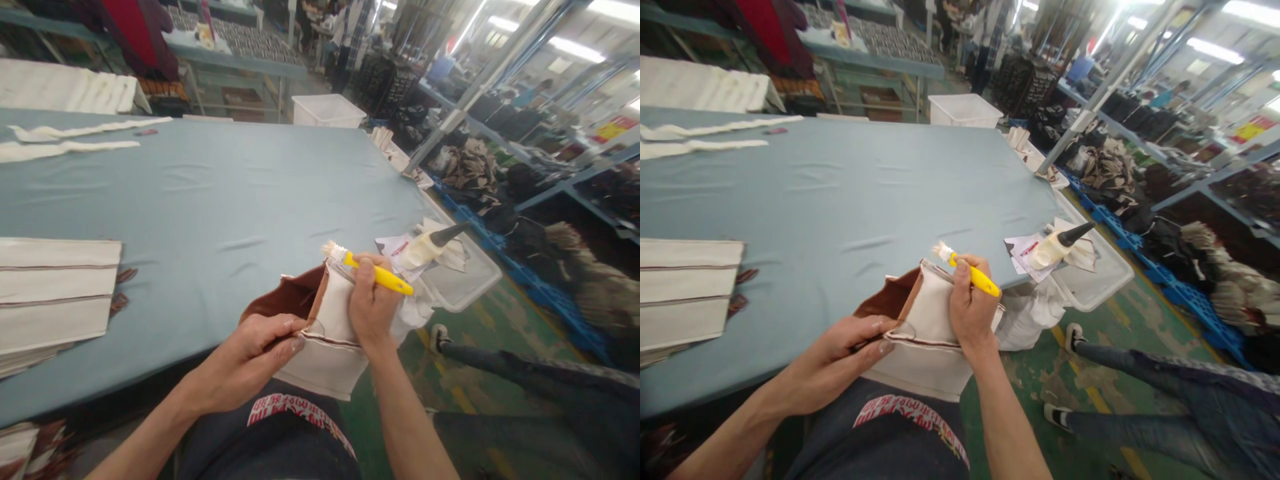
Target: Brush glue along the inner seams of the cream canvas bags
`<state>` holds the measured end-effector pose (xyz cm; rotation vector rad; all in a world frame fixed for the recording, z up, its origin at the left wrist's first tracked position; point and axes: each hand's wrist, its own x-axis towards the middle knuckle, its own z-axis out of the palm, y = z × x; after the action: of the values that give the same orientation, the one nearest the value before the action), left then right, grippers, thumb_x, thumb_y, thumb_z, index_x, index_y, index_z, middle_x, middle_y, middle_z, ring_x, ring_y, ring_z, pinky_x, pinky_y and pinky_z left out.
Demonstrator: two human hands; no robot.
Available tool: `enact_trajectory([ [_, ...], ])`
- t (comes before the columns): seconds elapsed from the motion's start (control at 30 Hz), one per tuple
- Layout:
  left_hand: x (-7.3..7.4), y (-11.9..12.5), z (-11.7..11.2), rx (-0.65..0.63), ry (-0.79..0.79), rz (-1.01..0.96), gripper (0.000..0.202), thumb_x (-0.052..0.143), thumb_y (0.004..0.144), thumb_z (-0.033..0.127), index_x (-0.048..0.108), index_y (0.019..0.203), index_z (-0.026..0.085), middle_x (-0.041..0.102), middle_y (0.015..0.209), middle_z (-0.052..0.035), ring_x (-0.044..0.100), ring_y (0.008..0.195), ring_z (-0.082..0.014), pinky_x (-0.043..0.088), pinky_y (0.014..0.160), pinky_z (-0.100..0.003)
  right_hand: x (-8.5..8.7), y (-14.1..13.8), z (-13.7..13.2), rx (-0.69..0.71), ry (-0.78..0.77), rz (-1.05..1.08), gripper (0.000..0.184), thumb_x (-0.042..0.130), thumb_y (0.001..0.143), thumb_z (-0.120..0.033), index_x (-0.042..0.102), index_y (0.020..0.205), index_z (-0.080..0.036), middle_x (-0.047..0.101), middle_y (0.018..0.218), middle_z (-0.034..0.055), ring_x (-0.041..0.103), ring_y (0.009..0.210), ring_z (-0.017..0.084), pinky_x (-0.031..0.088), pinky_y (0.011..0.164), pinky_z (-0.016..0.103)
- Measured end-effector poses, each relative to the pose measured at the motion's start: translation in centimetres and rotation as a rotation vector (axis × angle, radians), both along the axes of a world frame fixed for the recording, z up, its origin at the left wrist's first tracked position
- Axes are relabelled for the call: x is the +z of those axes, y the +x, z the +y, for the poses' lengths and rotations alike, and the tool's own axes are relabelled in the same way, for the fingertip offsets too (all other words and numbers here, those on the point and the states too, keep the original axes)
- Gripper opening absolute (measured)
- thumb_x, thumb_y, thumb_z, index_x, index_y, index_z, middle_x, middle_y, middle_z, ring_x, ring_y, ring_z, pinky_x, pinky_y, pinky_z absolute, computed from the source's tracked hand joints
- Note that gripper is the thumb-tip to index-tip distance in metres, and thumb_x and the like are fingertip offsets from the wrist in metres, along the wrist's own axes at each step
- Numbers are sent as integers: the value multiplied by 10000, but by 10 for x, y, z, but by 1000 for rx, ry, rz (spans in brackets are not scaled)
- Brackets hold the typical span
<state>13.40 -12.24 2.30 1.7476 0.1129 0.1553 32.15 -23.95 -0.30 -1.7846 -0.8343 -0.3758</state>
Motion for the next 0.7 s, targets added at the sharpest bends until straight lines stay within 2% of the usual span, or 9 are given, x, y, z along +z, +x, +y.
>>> enact_trajectory([
  [0.13,-10,-4,-5,102,131,-76,238,517,1041,190,745,975,183,768,868,-14,680,740,-131,511,691,-185,17,-10,-13,-5,89,43,304,462,1102,-391,661,992,-190,644,676,-31,633,595,125,511,618,247],
  [0.2,-20,-7,-7,179,220,-124,224,520,1029,154,732,967,188,777,871,-20,710,751,-142,540,707,-194,28,-22,-24,43,110,126,298,494,1097,-385,662,938,-197,597,602,-59,591,521,107,490,562,224],
  [0.3,-31,-9,-11,291,393,-227,199,539,1011,102,710,968,196,790,876,-32,760,810,-166,583,761,-212,39,-42,-41,167,51,198,263,543,1082,-329,663,880,-212,557,535,-85,526,430,82,439,475,187],
  [0.37,-35,-9,-12,329,503,-306,200,539,1002,66,683,964,198,781,847,-33,773,832,-172,596,804,-220,41,-51,-49,198,13,196,210,575,1064,-292,666,888,-221,556,533,-89,513,414,78,430,456,183],
  [0.43,-36,-8,-12,345,584,-365,208,522,1002,36,651,960,194,759,811,-33,771,825,-170,596,823,-223,40,-58,-55,165,-2,172,175,593,1047,-288,669,903,-225,556,543,-82,522,425,89,434,457,198],
  [0.53,-37,-5,-11,372,694,-415,208,511,1010,24,608,937,193,726,760,-30,738,733,-168,580,761,-237,39,-67,-57,126,-30,150,169,600,1035,-310,670,909,-223,552,551,-65,551,455,117,437,458,224],
  [0.6,-38,-3,-11,390,764,-435,196,506,1023,32,600,950,188,730,757,-39,714,682,-172,562,713,-254,38,-75,-56,163,-53,168,173,595,1033,-315,668,905,-223,535,537,-63,561,459,127,437,454,228],
  [0.7,-39,-1,-10,398,819,-456,178,488,1043,43,599,992,172,760,801,-77,720,700,-183,539,672,-261,39,-87,-53,224,-44,206,186,589,1033,-319,665,892,-226,502,510,-68,541,432,124,418,434,223],
])
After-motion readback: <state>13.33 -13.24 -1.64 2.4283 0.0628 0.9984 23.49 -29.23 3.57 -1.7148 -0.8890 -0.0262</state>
